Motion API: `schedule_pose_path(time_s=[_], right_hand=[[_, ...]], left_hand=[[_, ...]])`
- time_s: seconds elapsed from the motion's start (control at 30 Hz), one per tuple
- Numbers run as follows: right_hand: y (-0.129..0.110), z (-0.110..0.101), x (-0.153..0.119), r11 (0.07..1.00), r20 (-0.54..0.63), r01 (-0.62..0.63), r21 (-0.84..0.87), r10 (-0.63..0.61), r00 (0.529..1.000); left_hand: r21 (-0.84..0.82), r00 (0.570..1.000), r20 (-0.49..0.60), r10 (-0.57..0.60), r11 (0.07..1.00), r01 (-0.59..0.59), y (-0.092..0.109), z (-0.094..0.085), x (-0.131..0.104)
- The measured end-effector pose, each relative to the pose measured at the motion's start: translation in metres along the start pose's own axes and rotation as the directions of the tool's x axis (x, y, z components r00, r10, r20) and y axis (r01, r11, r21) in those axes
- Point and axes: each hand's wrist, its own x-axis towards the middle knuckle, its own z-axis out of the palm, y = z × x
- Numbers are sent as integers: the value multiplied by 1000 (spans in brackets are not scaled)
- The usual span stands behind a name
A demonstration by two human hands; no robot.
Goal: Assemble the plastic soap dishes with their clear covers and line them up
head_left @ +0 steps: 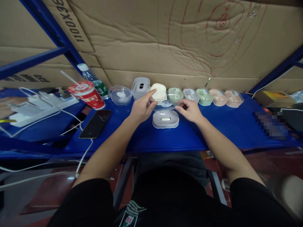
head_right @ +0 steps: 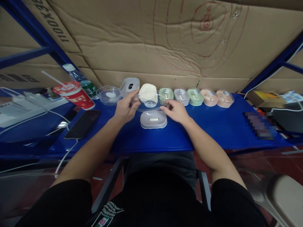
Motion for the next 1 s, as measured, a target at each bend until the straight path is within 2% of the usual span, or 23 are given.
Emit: schedule_pose_path(time_s=[0.1, 0.2, 0.37, 0.5, 0.57, 0.63, 0.83, 1.0], right_hand=[[-3, -2, 1, 990, 165, -118, 72, 105, 981], [-3, -7, 3, 959, 303, -258, 118, 213, 929], [0, -16, 6, 913, 528, -406, 26, 333, 781], [-1, -21, 6, 909, 655, -416, -41, 339, 676], [-4, -21, 5, 914, 694, -399, -77, 336, 637], [-6, -21, 4, 922, 707, -372, -107, 333, 623], [-11, -19, 4, 927, 680, -346, -148, 349, 645], [-11, -19, 4, 929, 709, -329, -170, 347, 614]], left_hand=[[16, 977, 142, -160, 987, 159, 6, -5, 2], [82, 915, 284, -285, 958, 273, 11, -10, 5], [168, 833, 466, -299, 954, 249, 11, -7, 9], [217, 736, 603, -307, 951, 218, 7, -2, 9], [232, 703, 644, -303, 952, 198, 5, 0, 7], [231, 687, 663, -298, 954, 191, 4, 1, 6], [274, 649, 670, -361, 932, 236, 3, 3, 6], [283, 633, 683, -364, 931, 230, 5, 3, 6]])
